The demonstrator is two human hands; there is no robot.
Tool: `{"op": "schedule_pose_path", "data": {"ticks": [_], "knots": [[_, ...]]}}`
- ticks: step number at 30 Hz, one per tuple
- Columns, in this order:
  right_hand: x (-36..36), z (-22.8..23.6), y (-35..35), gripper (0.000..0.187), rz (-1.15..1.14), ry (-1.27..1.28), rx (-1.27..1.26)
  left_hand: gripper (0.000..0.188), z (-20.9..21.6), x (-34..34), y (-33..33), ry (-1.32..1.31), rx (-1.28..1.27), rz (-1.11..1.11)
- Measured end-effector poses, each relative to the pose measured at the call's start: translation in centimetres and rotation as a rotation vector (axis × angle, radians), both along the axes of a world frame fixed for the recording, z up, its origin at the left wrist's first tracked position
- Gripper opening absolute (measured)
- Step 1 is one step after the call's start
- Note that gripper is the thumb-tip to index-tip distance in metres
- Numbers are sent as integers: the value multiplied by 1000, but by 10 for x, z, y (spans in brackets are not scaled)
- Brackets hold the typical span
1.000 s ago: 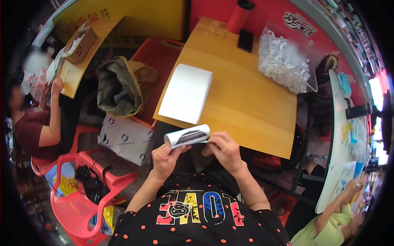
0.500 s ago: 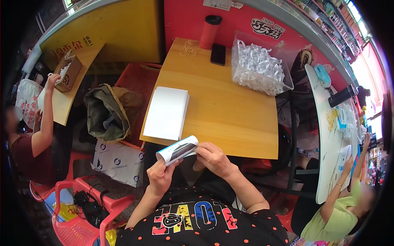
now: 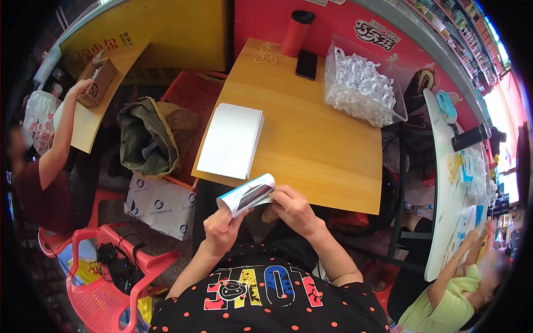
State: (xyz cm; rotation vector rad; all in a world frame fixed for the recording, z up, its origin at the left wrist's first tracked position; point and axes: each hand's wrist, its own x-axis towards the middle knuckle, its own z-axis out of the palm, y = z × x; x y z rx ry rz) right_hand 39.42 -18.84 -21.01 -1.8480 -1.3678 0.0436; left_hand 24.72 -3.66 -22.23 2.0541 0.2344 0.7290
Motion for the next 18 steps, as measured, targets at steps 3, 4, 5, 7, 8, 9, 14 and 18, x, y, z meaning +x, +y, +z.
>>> {"op": "schedule_pose_path", "data": {"ticks": [3, 4, 5, 7, 8, 9, 14, 18], "knots": [[0, -4, 0, 22, -18, -3, 8, 21, 1, 1, 1, -5, 21, 13], [0, -5, 0, 21, -25, -2, 9, 21, 2, 2, 1, -10, 32, 17], [0, -7, 0, 21, -32, 0, 10, 20, 1, 3, 2, -22, 53, 36], [0, -8, 1, 20, -52, 1, 27, 21, -1, 4, 4, -48, 96, 75], [1, -7, 1, 20, -67, 2, 44, 21, -2, 5, 5, -59, 101, 72], [1, -6, 2, 20, -82, 4, 62, 21, -2, 6, 6, -69, 108, 68], [7, -11, 4, 21, -50, -7, 116, 16, -4, 3, 8, -9, 116, 29], [8, -19, 7, 23, -72, 20, 157, 16, -5, 3, 8, -6, 143, 45]]}}
